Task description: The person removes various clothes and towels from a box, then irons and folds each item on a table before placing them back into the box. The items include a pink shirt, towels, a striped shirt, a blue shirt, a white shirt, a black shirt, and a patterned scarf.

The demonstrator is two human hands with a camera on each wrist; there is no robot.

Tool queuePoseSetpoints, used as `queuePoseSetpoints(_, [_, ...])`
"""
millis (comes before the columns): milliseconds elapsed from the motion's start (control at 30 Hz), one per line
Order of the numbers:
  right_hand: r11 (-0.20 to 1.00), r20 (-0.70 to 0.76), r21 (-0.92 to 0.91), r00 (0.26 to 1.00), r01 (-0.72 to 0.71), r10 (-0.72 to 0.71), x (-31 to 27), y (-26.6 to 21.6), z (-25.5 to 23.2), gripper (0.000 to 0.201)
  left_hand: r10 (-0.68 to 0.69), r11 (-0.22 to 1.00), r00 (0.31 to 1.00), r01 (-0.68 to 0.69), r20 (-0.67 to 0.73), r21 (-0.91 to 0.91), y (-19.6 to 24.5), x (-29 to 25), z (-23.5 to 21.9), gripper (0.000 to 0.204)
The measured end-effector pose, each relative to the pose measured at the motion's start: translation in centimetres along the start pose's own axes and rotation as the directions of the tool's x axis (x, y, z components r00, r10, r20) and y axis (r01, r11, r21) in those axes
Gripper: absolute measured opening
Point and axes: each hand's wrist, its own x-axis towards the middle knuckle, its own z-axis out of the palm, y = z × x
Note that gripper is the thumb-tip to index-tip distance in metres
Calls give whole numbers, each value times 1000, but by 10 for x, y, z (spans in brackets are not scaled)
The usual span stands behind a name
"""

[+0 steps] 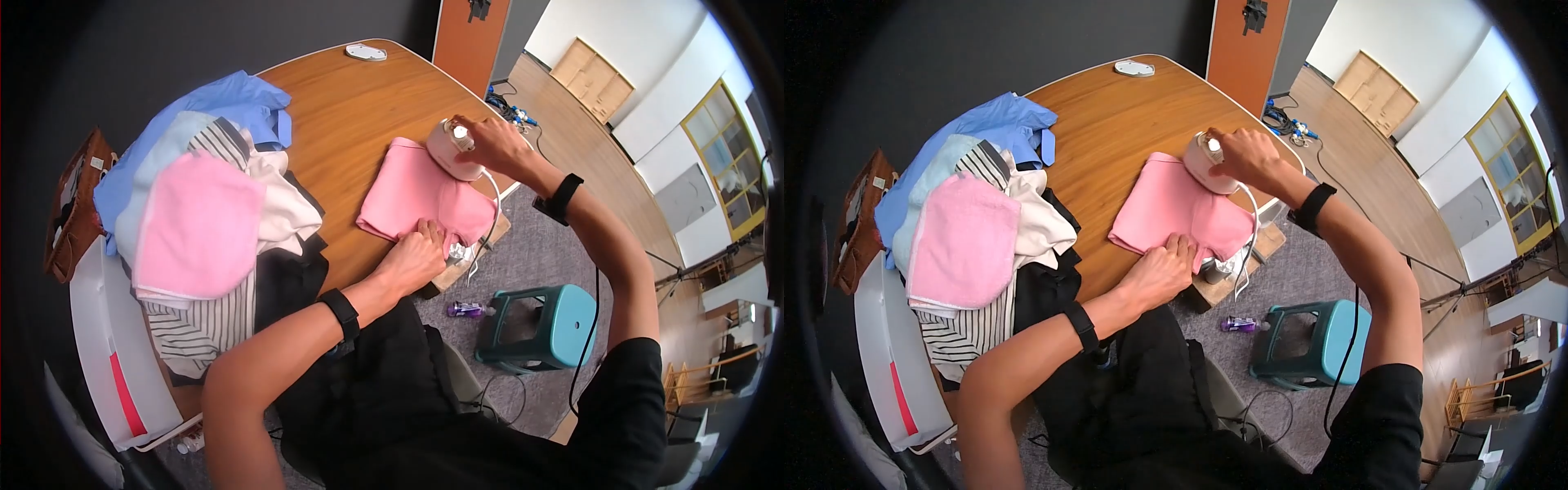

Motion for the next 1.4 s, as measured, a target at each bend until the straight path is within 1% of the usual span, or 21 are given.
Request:
queuePoseSetpoints(100, [999, 19, -43, 1000, -19, 19, 0, 17, -5, 78, 15, 1000, 1000, -15, 17, -23, -4, -1, -6, 42])
queuePoseSetpoints(133, [997, 37, -58, 998, -47, 49, -1, 14, -14, 75, 7, 999, 1000, -7, 5, -39, -5, -2, -5, 42])
queuePoseSetpoints(233, [993, -8, -88, 997, -81, 80, -10, 4, -32, 75, -21, 995, 999, 18, -30, -95, -6, -2, 1, 44])
queuePoseSetpoints(267, [995, 4, -51, 997, -82, 82, -13, -1, -38, 74, -28, 993, 999, 23, -42, -114, -7, -3, 3, 44])
queuePoseSetpoints(367, [999, 86, -11, 996, -39, 40, -25, -21, -52, 72, 15, 992, 990, -32, -137, -122, -14, -8, 4, 46])
queuePoseSetpoints(400, [1000, 117, 7, 993, 1, -2, -26, -21, -46, 72, 9, 992, 991, -25, -131, -124, -14, -9, 4, 46])
queuePoseSetpoints(500, [998, 190, 42, 981, -38, 29, -21, -8, -18, 74, -5, 988, 996, -10, -94, -153, -15, -17, 6, 48])
queuePoseSetpoints(533, [998, 167, 51, 986, -20, 11, -21, -4, -17, 76, -11, 984, 997, -3, -79, -181, -15, -18, 6, 48])
queuePoseSetpoints(667, [994, 132, 54, 987, -96, 89, -23, 7, -11, 76, -42, 972, 997, 25, -65, -234, -17, -20, 7, 46])
queuePoseSetpoints(767, [992, 125, -57, 985, -110, 116, -23, 14, -14, 74, -28, 975, 997, 12, -67, -222, -20, -16, 13, 43])
queuePoseSetpoints(800, [991, 86, -66, 989, -117, 122, -24, 17, -16, 74, -9, 968, 994, -18, -106, -251, -26, -14, 15, 39])
queuePoseSetpoints(867, [989, 3, -83, 993, -121, 122, -24, 20, -23, 74, 14, 952, 983, -70, -184, -299, -47, -8, 27, 32])
queuePoseSetpoints(967, [985, -24, -18, 985, -170, 170, -24, 17, -39, 75, 34, 948, 995, -62, -94, -314, -94, 3, 35, 22])
queuePoseSetpoints(1067, [993, -83, -29, 991, -112, 110, -31, 8, -49, 72, -7, 993, 999, 2, -45, -122, -114, -3, 31, 15])
queuePoseSetpoints(1133, [999, -109, -17, 993, -46, 44, -31, 4, -50, 70, -92, 964, 990, 61, -109, -259, -104, -9, 15, 23])
queuePoseSetpoints(1167, [999, -75, -7, 997, -32, 32, -31, -3, -50, 70, -133, 941, 982, 82, -135, -328, -93, -13, 5, 27])
queuePoseSetpoints(1200, [1000, -43, 2, 999, -20, 20, -31, -12, -50, 71, -150, 919, 972, 70, -180, -388, -80, -14, -2, 38])
queuePoseSetpoints(1267, [1000, 5, -4, 1000, 25, -25, -29, -26, -49, 72, -148, 912, 959, 39, -240, -407, -50, -14, 8, 44])
queuePoseSetpoints(1300, [990, -89, 27, 987, 137, -134, -23, -17, -26, 73, -150, 909, 951, 25, -271, -417, -39, -12, 12, 47])
queuePoseSetpoints(1367, [994, 26, 62, 996, 87, -89, -27, -44, -34, 75, -107, 911, 983, 38, -146, -411, -25, -14, 2, 48])
queuePoseSetpoints(1400, [994, 104, 67, 990, 87, -94, -30, -57, -41, 76, -87, 909, 994, 49, -73, -414, -19, -18, -3, 48])
